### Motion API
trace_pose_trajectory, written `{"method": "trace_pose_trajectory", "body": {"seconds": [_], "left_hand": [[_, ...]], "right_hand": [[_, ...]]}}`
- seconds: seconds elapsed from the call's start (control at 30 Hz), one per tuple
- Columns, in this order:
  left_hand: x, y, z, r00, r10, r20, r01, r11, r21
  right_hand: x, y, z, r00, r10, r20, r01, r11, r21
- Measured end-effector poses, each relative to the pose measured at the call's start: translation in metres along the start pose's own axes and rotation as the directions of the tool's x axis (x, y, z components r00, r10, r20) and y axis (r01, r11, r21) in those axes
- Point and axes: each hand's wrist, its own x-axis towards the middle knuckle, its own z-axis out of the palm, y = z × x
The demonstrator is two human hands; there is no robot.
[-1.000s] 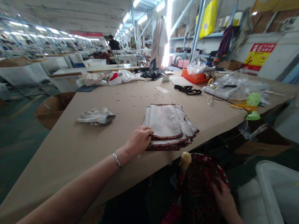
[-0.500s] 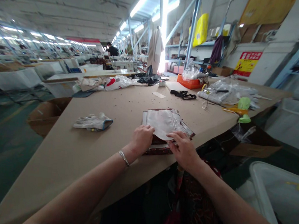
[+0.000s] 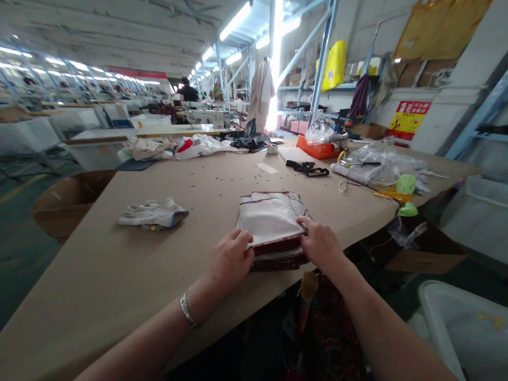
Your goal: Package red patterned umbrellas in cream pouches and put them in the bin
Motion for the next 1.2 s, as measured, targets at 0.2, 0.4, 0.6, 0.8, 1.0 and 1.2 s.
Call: {"method": "trace_pose_trajectory", "body": {"seconds": [0.2, 0.4, 0.6, 0.8, 1.0, 1.2], "left_hand": [[-0.009, 0.025, 0.001, 0.827, -0.518, 0.217, 0.393, 0.257, -0.883], [-0.031, 0.057, -0.017, 0.822, -0.504, 0.267, 0.294, -0.027, -0.955], [-0.082, 0.058, 0.0, 0.677, -0.179, 0.714, 0.735, 0.194, -0.65], [-0.083, 0.064, 0.009, 0.491, -0.193, 0.849, 0.84, -0.153, -0.521], [-0.086, 0.076, 0.03, 0.43, 0.098, 0.898, 0.899, -0.139, -0.415], [-0.024, 0.073, 0.057, 0.591, -0.16, 0.791, 0.762, -0.214, -0.612]], "right_hand": [[-0.056, -0.014, -0.005, 0.975, -0.216, -0.053, 0.22, 0.973, 0.077], [-0.093, -0.012, 0.019, 0.995, -0.098, -0.027, 0.094, 0.784, 0.613], [-0.131, -0.012, 0.036, 0.93, 0.125, 0.345, -0.337, -0.079, 0.938], [-0.176, -0.007, 0.032, 0.737, -0.331, 0.589, -0.589, 0.112, 0.8], [-0.171, 0.006, -0.016, 0.779, -0.114, 0.617, -0.6, 0.155, 0.785], [-0.089, 0.034, -0.015, 0.844, 0.123, 0.522, -0.499, -0.175, 0.849]]}}
